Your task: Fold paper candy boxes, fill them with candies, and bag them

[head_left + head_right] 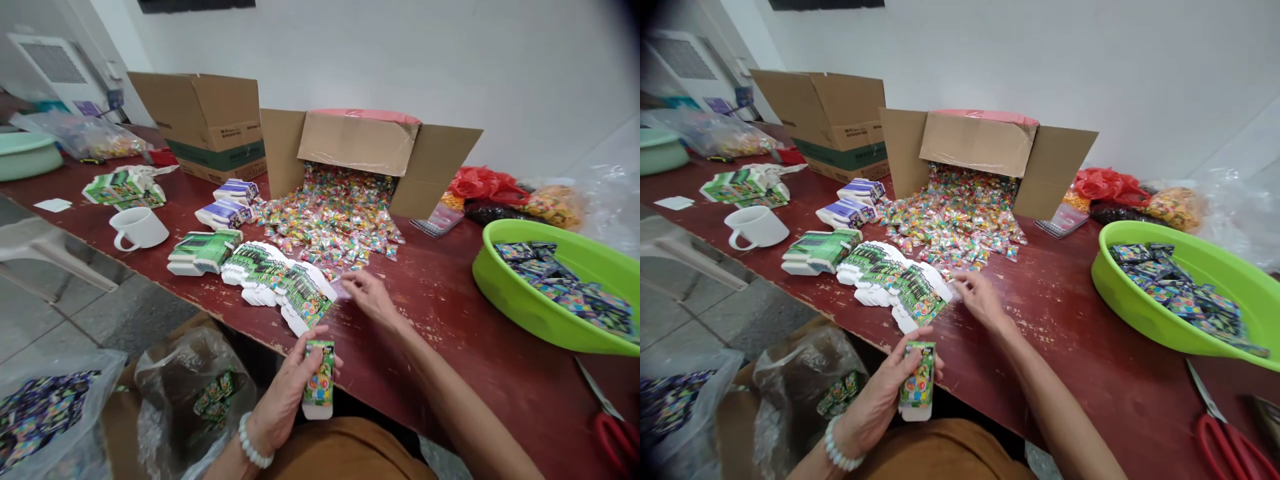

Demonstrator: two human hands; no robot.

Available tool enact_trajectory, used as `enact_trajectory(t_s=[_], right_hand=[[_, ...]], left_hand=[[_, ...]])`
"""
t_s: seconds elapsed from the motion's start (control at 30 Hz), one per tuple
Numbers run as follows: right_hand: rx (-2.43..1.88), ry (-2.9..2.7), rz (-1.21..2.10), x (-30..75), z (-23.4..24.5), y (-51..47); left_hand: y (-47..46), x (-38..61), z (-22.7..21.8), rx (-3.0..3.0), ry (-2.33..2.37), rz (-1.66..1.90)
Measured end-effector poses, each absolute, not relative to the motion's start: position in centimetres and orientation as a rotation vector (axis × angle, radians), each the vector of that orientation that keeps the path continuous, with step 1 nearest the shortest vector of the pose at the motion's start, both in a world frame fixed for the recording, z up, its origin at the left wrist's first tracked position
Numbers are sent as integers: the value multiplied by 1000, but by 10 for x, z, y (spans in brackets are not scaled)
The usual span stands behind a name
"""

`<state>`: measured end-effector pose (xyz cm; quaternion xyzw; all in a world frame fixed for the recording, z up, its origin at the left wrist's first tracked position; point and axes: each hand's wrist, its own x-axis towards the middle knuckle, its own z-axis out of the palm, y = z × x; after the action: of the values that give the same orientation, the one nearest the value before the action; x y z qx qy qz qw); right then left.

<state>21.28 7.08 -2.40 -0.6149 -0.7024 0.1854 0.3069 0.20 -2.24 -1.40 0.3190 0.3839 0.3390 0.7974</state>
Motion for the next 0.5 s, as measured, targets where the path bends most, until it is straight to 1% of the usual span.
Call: enact_trajectory(t_s=[0.13,0.27,0.37,0.43,0.5], right_hand=[[-1771,-1847,279,245,-40,113],[-1777,-1877,196,250,-56,113],[-1752,-1839,169,252,-59,107],[-1732,-1779,169,256,-55,104],[-1707,-1707,186,256,-46,97]], left_hand=[[-35,-25,-30,634,875,644],[-32,-74,-45,842,982,589],[-23,-106,-53,1079,999,332],[-18,-116,-52,1119,933,153],[-13,-116,-45,1063,882,133]])
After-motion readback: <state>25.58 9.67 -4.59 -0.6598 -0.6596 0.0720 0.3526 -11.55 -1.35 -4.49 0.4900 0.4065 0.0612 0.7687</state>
